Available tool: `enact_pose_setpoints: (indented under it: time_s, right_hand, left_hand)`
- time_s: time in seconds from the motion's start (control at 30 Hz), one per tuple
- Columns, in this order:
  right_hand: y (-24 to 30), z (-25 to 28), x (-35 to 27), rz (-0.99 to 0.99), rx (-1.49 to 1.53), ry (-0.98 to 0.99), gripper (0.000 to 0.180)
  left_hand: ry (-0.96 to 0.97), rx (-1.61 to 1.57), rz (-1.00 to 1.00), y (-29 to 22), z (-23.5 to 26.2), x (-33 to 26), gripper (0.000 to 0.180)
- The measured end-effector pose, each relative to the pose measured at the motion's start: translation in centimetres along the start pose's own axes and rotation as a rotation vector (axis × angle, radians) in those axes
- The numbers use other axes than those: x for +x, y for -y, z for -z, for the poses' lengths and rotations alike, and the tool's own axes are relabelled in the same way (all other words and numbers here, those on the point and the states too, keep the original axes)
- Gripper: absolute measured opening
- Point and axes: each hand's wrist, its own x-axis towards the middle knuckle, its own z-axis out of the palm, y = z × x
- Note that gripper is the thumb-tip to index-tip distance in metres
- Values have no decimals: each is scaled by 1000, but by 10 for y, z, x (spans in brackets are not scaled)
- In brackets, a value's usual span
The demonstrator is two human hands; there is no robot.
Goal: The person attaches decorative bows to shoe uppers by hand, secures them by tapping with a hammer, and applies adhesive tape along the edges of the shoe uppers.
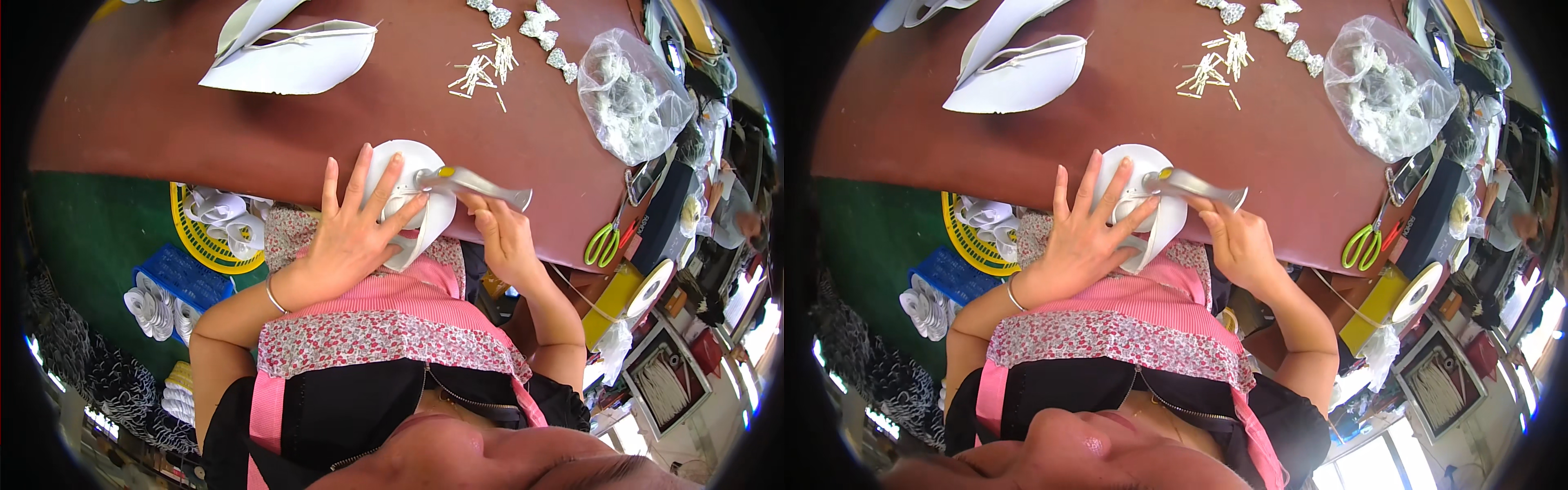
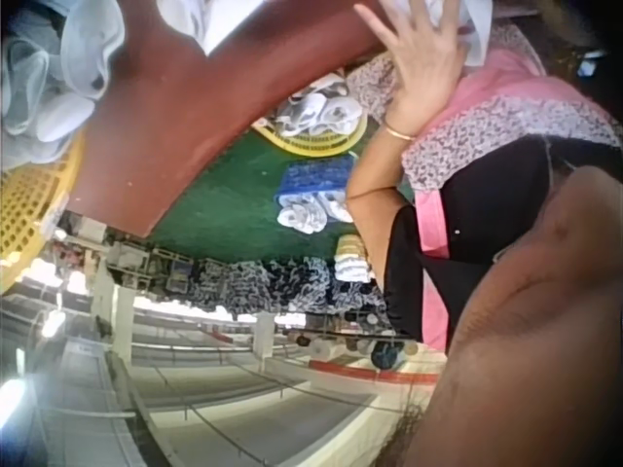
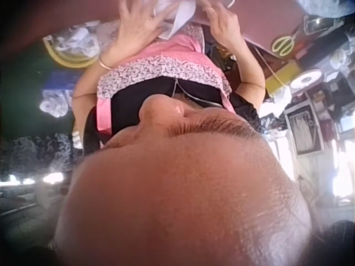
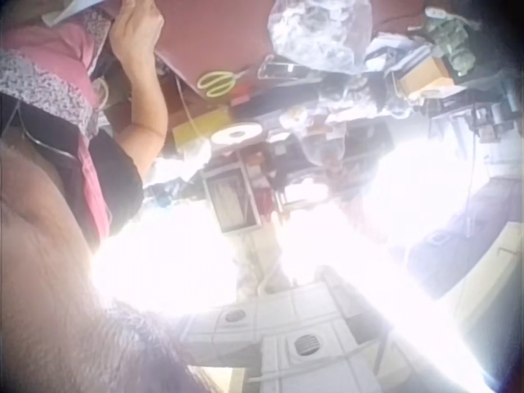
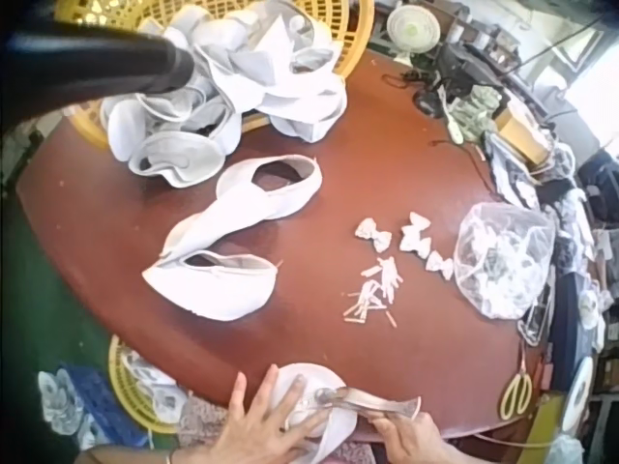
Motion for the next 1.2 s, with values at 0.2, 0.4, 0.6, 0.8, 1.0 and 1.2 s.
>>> enact_pose_setpoints:
  time_s: [0.2,0.4,0.6,0.8,1.0,1.2]
  right_hand:
    - [3,-2,2,-12,-9,-2,31]
    - [1,-3,0,-21,-27,39,32]
    - [-10,-4,-8,-127,125,-226,36]
    - [-19,2,-14,-53,-317,-688,32]
    - [1,-53,-7,403,-240,-761,30]
    - [15,-81,18,240,-94,-591,43]
  left_hand:
    - [4,15,1,1,-1,1,95]
    - [12,3,-5,2,0,1,93]
    - [-207,-117,-44,17,5,-1,82]
    - [-383,-246,246,17,14,25,69]
    - [-301,-212,234,17,10,28,71]
    - [-420,-371,339,7,6,19,78]
